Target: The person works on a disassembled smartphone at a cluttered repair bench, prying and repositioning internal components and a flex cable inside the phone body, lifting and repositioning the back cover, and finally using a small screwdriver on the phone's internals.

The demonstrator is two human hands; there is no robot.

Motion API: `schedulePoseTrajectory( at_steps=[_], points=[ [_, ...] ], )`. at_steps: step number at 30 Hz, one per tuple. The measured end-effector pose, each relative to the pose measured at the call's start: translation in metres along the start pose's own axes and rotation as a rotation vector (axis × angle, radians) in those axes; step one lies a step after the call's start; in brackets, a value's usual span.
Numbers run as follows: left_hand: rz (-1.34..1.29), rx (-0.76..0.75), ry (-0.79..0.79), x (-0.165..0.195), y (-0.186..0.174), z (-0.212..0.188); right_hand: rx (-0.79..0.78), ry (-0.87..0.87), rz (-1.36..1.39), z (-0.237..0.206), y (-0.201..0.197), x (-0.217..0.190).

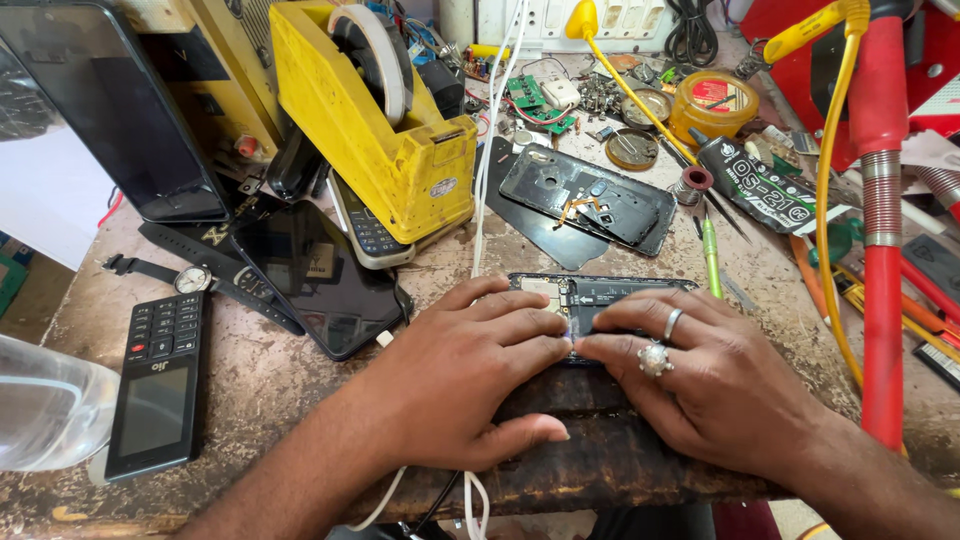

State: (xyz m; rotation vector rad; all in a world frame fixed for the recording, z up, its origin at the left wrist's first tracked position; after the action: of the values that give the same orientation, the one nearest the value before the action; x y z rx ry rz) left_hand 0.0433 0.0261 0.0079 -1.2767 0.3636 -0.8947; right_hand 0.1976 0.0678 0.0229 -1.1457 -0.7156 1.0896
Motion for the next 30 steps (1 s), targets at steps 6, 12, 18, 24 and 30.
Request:
schedulePoseTrajectory(
  at_steps=[6,12,18,24,30],
  points=[
    [0.02,0.017,-0.01,0.0,0.001,-0.002,-0.035,-0.073,-0.133,-0.002,0.005,-0.006],
    [-0.03,0.021,-0.019,0.0,0.001,-0.002,-0.022,0.152,0.231,-0.005,0.002,0.023],
    [0.003,0.015,0.009,0.003,0.002,-0.003,-0.04,0.183,0.24,-0.006,0.005,0.03],
    [0.068,0.002,0.027,0.005,0.003,-0.002,-0.019,0.177,0.219,-0.009,0.005,0.029],
    [0.064,-0.007,0.01,0.005,0.004,-0.003,0.135,0.431,0.338,-0.025,-0.011,0.057]
  ],
)
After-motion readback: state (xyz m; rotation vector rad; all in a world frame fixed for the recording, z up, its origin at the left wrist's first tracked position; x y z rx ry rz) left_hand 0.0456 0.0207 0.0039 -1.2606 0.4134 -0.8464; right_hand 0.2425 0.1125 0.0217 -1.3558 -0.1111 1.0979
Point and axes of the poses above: each hand's wrist, its own z-axis towards the middle knuckle, its own y-axis out of the palm, x = y × z, the point moved 7 cm from there along z, towards the middle knuckle, and after that the axes turned 11 degrees about -x, right-handed, at the moved point
